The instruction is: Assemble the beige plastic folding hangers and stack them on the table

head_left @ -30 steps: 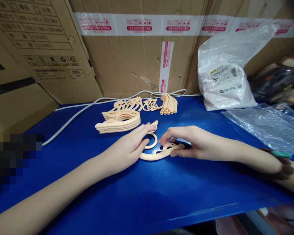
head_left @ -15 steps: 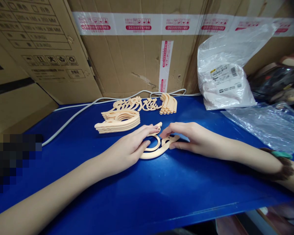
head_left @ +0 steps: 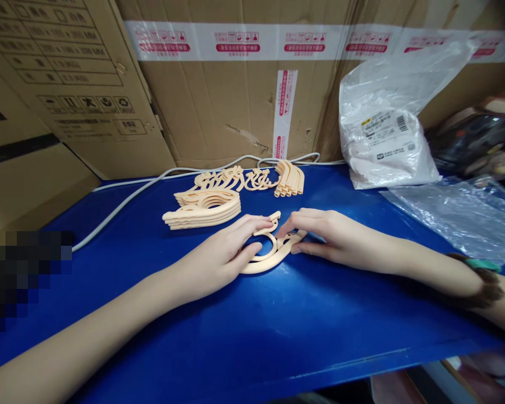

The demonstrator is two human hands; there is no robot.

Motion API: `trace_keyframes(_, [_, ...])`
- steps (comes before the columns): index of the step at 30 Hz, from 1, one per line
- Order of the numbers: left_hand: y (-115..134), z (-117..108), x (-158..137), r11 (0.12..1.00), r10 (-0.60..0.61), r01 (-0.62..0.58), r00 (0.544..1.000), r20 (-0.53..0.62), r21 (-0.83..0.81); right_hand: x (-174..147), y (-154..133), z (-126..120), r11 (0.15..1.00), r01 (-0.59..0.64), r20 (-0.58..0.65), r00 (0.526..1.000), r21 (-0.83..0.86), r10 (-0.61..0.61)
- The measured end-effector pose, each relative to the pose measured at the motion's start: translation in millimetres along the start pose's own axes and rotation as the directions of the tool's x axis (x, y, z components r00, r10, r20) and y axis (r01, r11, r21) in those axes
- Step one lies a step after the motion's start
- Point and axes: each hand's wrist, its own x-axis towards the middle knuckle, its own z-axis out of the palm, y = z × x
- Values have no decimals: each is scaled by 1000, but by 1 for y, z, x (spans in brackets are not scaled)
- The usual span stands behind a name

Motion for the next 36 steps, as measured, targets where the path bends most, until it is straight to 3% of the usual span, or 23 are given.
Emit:
trace_keyframes(5, [-2, -3, 1, 997, 22, -24, 999, -35, -78, 0, 3, -5, 998, 10, 14, 1000, -54, -9])
trace_keyframes(9, [-9, 1, 1, 995, 97, -98, 994, -49, -22, -1, 8, -12, 994, -5, -3, 1000, -106, 5])
trace_keyframes(15, [-6, 1, -1, 994, 84, -79, 994, -67, 70, -2, 9, -14, 968, -106, -34, 994, -228, 101])
trace_keyframes(24, [2, 0, -3, 991, 86, -79, 994, -63, 109, 0, 0, -10, 962, -23, 51, 998, -272, 39])
trace_keyframes(32, [5, 0, -5, 986, -40, 35, 999, 30, 163, -3, -13, -9, 992, 80, 210, 976, -95, -59])
trace_keyframes(36, [8, -2, -6, 975, -73, 61, 996, 53, 213, -4, -15, -10, 995, 75, 211, 975, -58, -61])
